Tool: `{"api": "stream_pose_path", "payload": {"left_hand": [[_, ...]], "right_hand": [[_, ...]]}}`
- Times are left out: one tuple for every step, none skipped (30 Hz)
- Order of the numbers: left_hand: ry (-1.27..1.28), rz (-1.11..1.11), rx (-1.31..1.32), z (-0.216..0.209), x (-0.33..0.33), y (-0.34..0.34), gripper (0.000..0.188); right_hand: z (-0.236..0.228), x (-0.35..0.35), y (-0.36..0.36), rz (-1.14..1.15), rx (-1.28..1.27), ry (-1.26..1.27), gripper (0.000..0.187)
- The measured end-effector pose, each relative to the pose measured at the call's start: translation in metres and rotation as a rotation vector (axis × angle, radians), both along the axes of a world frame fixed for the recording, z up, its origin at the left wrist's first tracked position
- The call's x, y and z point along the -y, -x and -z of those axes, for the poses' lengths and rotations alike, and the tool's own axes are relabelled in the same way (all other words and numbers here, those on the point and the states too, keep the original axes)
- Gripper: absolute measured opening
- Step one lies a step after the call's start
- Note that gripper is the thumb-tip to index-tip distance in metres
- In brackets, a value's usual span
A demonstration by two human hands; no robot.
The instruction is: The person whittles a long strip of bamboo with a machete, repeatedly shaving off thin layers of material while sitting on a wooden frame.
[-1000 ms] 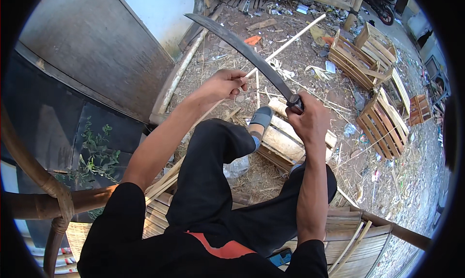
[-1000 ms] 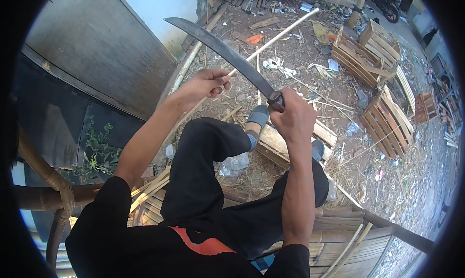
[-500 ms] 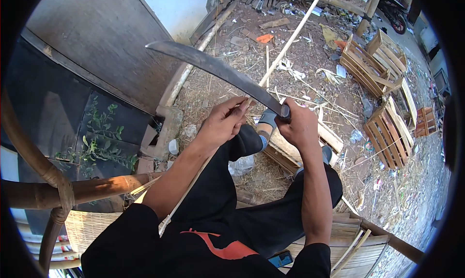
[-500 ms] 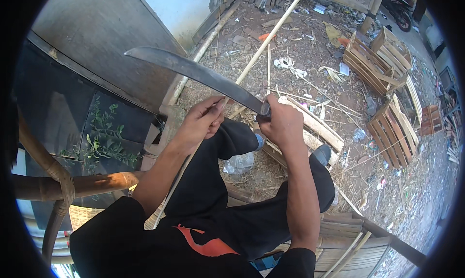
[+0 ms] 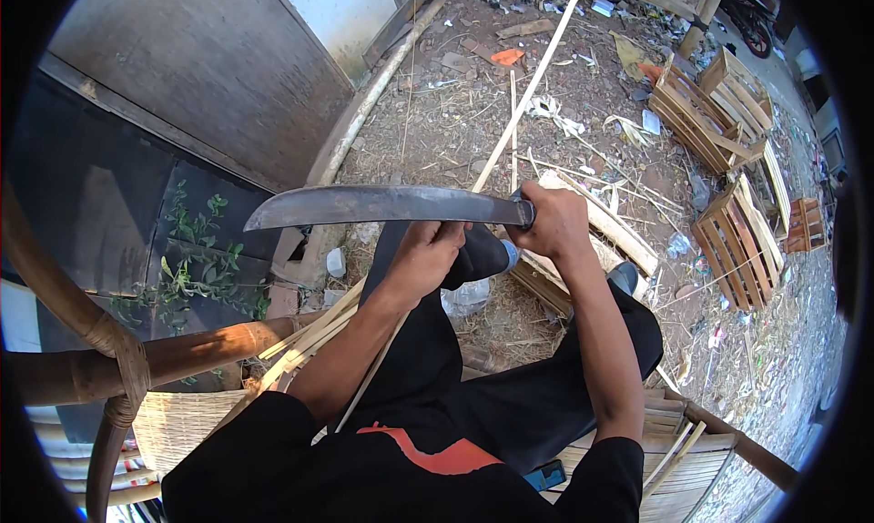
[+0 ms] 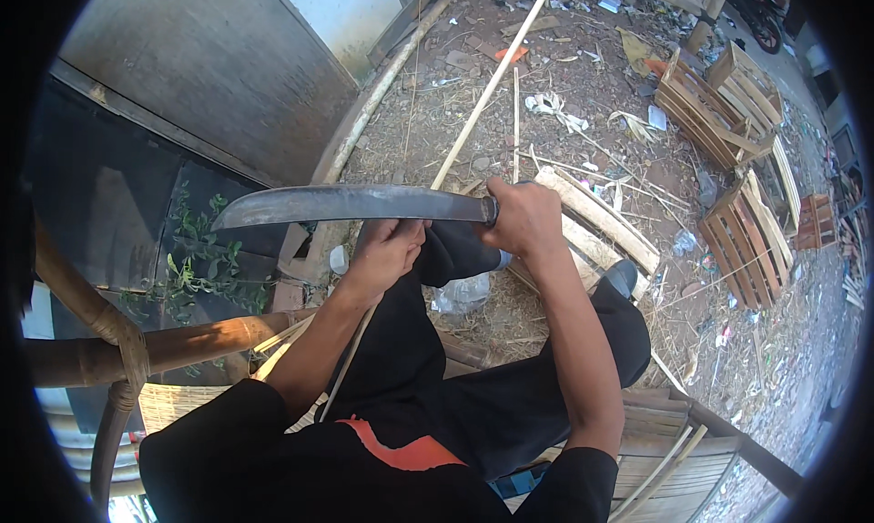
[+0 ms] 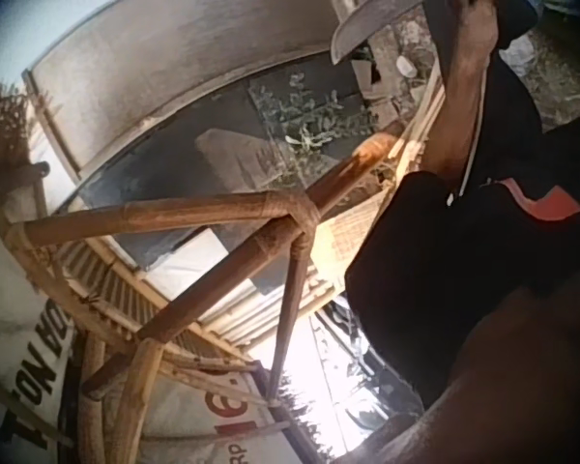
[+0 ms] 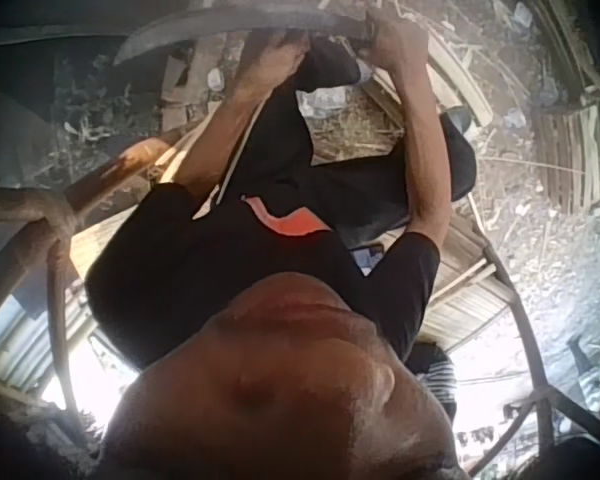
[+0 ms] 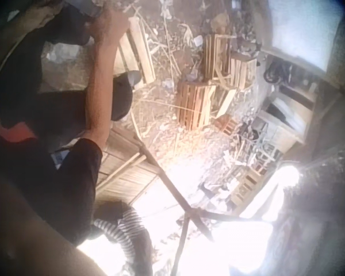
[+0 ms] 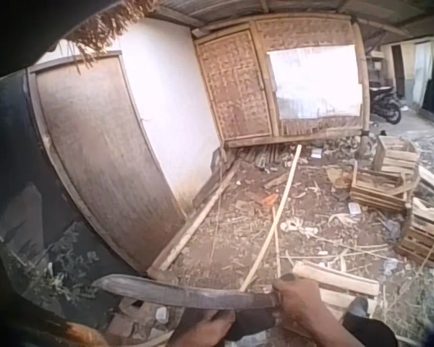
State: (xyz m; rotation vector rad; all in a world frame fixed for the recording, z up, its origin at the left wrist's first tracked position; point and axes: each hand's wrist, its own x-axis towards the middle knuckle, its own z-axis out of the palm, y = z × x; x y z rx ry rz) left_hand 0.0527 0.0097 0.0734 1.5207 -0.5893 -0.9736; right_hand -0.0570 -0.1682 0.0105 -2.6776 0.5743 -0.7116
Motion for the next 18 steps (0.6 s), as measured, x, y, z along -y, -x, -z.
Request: {"api": "stream_pose_path", "payload": {"left_hand": [[-0.016,-0.018,0.028,0.001,-0.001,-0.003,0.017],[-0.032,-0.037,0.055,0.003,-0.003,-0.008,0.016],[-0.044,-0.050,0.070,0.005,-0.004,-0.010,0.017],[-0.055,-0.062,0.083,0.006,-0.005,-0.013,0.017],[-0.062,-0.070,0.083,0.007,-0.007,-0.014,0.017],[-0.070,-0.079,0.083,0.007,-0.009,-0.015,0.017],[-0.062,-0.078,0.050,0.005,-0.010,-0.016,0.018],[-0.055,-0.078,0.018,0.001,-0.012,-0.018,0.018],[-0.049,-0.078,-0.014,-0.001,-0.014,-0.021,0.019],[-0.048,-0.068,-0.040,-0.001,-0.018,-0.024,0.020],[-0.053,-0.055,-0.069,-0.001,-0.026,-0.025,0.020],[-0.059,-0.040,-0.097,0.000,-0.032,-0.024,0.021],[-0.070,-0.007,-0.111,0.005,-0.036,-0.020,0.021],[-0.079,0.019,-0.117,0.006,-0.041,-0.014,0.022],[-0.089,0.051,-0.123,0.007,-0.044,-0.009,0.022],[-0.109,0.055,-0.149,0.005,-0.042,-0.009,0.022],[-0.109,0.019,-0.152,0.006,-0.039,-0.009,0.022],[-0.111,-0.013,-0.154,0.006,-0.037,-0.011,0.022]], "right_hand": [[0.000,0.000,-0.004,0.009,-0.030,-0.011,0.032],[-0.001,0.000,-0.008,0.018,-0.060,-0.021,0.034],[-0.001,0.000,-0.012,0.028,-0.089,-0.032,0.036],[0.001,-0.001,-0.015,0.043,-0.108,-0.032,0.034],[0.001,-0.002,-0.018,0.035,-0.117,-0.029,0.034],[0.001,-0.003,-0.021,0.026,-0.127,-0.027,0.034],[0.001,-0.005,-0.023,0.019,-0.142,-0.026,0.034],[0.001,-0.005,-0.024,0.030,-0.140,-0.031,0.033],[0.001,-0.005,-0.027,0.040,-0.139,-0.036,0.033],[0.000,-0.001,-0.029,0.055,-0.133,-0.035,0.032],[-0.001,0.007,-0.029,0.134,-0.157,-0.103,0.032],[-0.004,0.021,-0.028,0.215,-0.180,-0.171,0.033],[-0.002,0.036,-0.025,0.300,-0.205,-0.239,0.033],[-0.001,0.049,-0.021,0.337,-0.164,-0.292,0.035],[0.000,0.058,-0.016,0.379,-0.121,-0.345,0.037],[-0.001,0.059,-0.015,0.354,-0.147,-0.306,0.040],[-0.004,0.051,-0.013,0.300,-0.149,-0.335,0.038],[0.005,0.042,-0.016,0.228,-0.123,-0.255,0.035]]}}
